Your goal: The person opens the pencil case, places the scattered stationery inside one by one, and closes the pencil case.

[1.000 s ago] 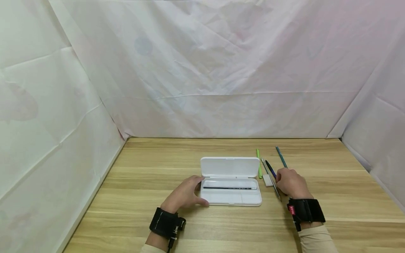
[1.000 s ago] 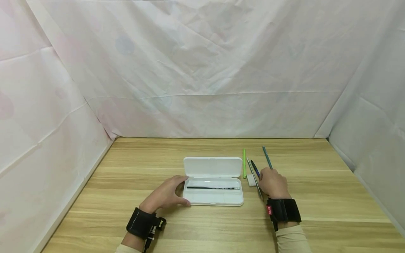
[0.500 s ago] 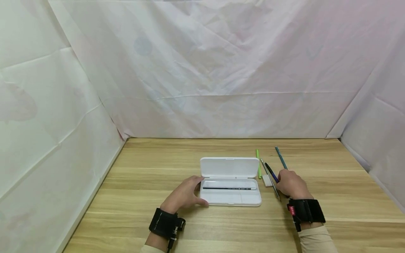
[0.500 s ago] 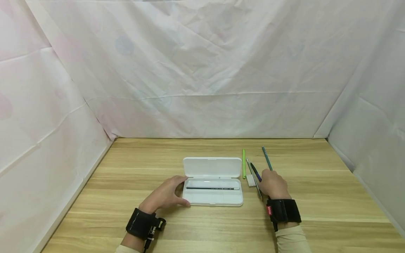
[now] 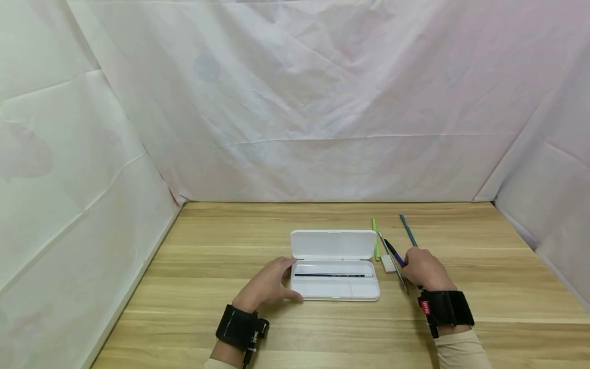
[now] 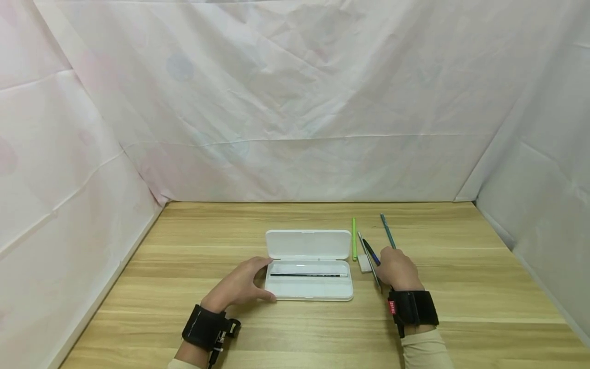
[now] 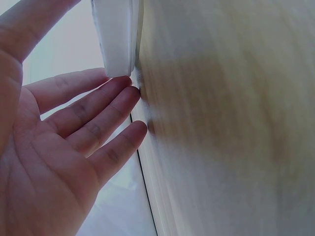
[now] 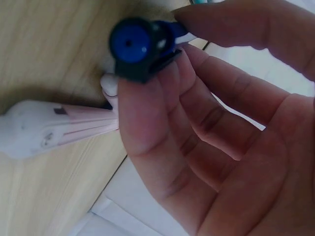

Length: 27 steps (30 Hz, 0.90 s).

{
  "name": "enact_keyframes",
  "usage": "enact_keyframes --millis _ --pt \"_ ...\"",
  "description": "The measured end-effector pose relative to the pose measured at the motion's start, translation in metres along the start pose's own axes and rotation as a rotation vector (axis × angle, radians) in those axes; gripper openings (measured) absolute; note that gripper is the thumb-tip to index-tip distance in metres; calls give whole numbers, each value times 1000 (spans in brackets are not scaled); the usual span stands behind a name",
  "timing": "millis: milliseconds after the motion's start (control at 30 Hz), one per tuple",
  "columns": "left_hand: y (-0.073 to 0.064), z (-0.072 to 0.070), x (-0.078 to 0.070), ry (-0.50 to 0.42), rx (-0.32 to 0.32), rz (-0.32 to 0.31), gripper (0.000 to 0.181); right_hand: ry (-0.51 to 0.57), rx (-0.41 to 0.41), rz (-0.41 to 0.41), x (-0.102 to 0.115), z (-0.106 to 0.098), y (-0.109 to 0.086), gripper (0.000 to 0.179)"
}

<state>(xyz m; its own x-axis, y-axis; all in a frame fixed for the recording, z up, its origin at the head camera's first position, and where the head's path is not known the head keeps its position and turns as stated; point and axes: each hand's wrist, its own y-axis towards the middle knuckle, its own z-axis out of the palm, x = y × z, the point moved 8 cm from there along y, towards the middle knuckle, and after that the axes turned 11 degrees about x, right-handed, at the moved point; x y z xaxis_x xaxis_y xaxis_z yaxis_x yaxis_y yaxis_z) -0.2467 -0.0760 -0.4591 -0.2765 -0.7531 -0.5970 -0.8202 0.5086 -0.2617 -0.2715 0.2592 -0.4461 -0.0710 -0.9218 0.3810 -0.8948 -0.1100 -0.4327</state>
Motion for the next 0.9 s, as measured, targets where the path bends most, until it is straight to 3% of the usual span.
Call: enact_keyframes --millis 633,900 --pt "0 0 1 -8 0 3 90 -10 -30 -23 2 -2 -3 13" --pt "0 -1 0 -4 -2 11 90 38 -51 -48 4 -8 -5 12"
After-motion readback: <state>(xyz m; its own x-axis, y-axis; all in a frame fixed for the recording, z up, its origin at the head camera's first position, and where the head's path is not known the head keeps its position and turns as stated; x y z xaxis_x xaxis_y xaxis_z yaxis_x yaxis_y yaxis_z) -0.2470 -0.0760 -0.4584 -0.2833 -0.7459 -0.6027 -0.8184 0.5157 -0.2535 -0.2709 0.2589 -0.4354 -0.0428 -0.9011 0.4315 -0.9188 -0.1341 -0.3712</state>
